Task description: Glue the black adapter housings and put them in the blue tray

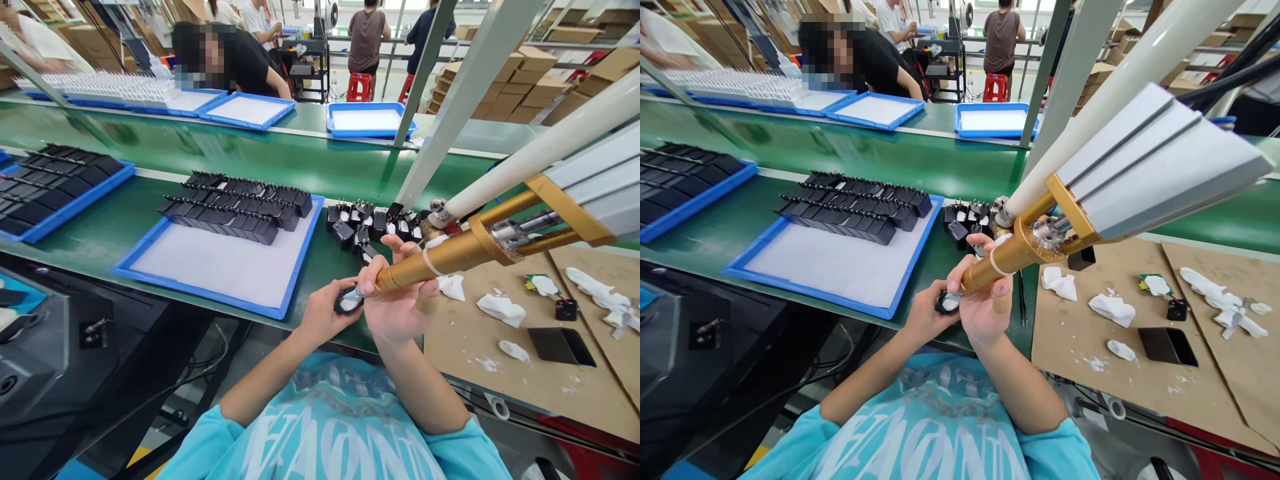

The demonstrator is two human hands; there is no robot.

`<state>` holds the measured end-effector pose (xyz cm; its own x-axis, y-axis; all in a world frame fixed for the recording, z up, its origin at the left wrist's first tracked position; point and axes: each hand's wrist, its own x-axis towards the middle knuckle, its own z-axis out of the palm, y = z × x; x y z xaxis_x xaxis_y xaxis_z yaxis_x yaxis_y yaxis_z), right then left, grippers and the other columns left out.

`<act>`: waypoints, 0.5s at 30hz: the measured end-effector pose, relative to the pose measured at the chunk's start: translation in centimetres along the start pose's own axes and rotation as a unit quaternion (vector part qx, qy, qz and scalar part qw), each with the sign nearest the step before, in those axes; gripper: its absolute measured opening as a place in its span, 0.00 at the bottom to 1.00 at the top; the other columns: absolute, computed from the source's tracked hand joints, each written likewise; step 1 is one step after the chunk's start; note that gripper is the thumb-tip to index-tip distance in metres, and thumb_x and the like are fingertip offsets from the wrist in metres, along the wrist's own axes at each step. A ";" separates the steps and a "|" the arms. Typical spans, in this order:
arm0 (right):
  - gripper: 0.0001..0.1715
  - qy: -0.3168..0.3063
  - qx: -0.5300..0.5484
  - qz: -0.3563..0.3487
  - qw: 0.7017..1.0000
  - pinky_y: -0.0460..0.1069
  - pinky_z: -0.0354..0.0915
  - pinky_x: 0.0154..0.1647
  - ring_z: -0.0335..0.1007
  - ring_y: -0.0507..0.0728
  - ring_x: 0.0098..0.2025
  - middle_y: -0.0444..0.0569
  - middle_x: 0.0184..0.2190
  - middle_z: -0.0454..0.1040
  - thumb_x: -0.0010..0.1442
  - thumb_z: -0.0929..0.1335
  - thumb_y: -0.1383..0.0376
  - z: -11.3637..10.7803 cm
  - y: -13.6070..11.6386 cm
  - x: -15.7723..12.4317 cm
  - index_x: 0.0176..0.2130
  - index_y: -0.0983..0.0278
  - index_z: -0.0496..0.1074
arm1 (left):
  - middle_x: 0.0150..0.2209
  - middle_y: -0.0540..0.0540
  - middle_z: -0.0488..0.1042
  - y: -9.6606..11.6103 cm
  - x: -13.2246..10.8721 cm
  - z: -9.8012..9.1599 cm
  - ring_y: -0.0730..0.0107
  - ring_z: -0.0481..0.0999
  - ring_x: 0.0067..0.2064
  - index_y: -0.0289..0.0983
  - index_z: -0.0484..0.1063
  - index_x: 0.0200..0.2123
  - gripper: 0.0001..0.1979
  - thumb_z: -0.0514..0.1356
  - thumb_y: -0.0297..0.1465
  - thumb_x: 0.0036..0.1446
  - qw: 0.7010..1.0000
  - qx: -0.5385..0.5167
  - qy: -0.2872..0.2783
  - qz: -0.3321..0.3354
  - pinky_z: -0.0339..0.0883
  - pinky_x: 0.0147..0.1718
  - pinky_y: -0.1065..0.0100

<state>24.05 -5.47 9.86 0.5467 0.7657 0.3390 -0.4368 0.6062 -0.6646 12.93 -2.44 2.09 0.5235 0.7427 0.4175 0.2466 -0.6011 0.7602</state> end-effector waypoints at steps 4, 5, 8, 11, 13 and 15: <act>0.24 0.007 0.020 -0.007 1.000 0.49 0.58 0.17 0.65 0.48 0.20 0.45 0.46 0.70 0.56 0.62 0.45 0.1 0.0 0.2 0.46 0.54 0.70 | 0.37 0.46 0.77 -0.5 0.1 -0.3 0.64 0.78 0.39 0.38 0.71 0.44 0.15 0.64 0.34 0.52 0.999 0.032 -0.025 -0.002 0.71 0.40 0.65; 0.23 0.014 0.024 -0.010 1.000 0.49 0.58 0.17 0.66 0.49 0.20 0.45 0.46 0.70 0.56 0.62 0.45 0.0 0.0 0.2 0.45 0.54 0.70 | 0.37 0.46 0.76 -0.8 0.1 -0.4 0.63 0.77 0.40 0.39 0.72 0.44 0.15 0.65 0.34 0.52 0.998 0.045 -0.040 -0.010 0.71 0.40 0.65; 0.22 0.041 0.023 -0.014 0.999 0.49 0.58 0.17 0.66 0.49 0.21 0.44 0.46 0.70 0.57 0.61 0.46 -0.3 -0.2 0.4 0.45 0.53 0.70 | 0.37 0.47 0.74 -1.8 0.0 -1.0 0.62 0.75 0.41 0.39 0.72 0.43 0.14 0.65 0.32 0.52 0.992 0.065 -0.096 -0.059 0.70 0.40 0.64; 0.22 0.056 0.013 -0.007 0.998 0.49 0.57 0.17 0.65 0.49 0.20 0.44 0.45 0.69 0.56 0.62 0.46 -1.2 -0.7 0.4 0.45 0.52 0.69 | 0.39 0.47 0.74 -2.5 0.0 -1.9 0.62 0.75 0.42 0.40 0.71 0.44 0.15 0.66 0.32 0.52 0.982 0.058 -0.138 -0.112 0.70 0.41 0.63; 0.23 0.064 -0.002 -0.006 0.998 0.49 0.57 0.17 0.64 0.49 0.20 0.45 0.45 0.69 0.55 0.62 0.45 -1.9 -1.1 0.3 0.45 0.52 0.69 | 0.46 0.45 0.74 -2.6 0.3 -2.4 0.61 0.74 0.47 0.41 0.68 0.50 0.22 0.67 0.34 0.52 0.980 0.038 -0.151 -0.122 0.69 0.46 0.60; 0.24 0.070 -0.023 -0.008 0.997 0.49 0.57 0.17 0.63 0.49 0.20 0.45 0.45 0.70 0.55 0.61 0.44 -2.8 -1.5 0.2 0.45 0.52 0.69 | 0.54 0.43 0.71 -2.3 1.0 -2.5 0.59 0.72 0.53 0.42 0.60 0.59 0.33 0.67 0.37 0.51 0.982 0.015 -0.151 -0.115 0.67 0.51 0.58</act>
<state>26.83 -6.87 9.07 0.6492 0.7168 0.2544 -0.3969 0.6046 -0.6907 10.86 0.43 2.06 0.6683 0.7410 0.0659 0.4078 -0.4390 0.8006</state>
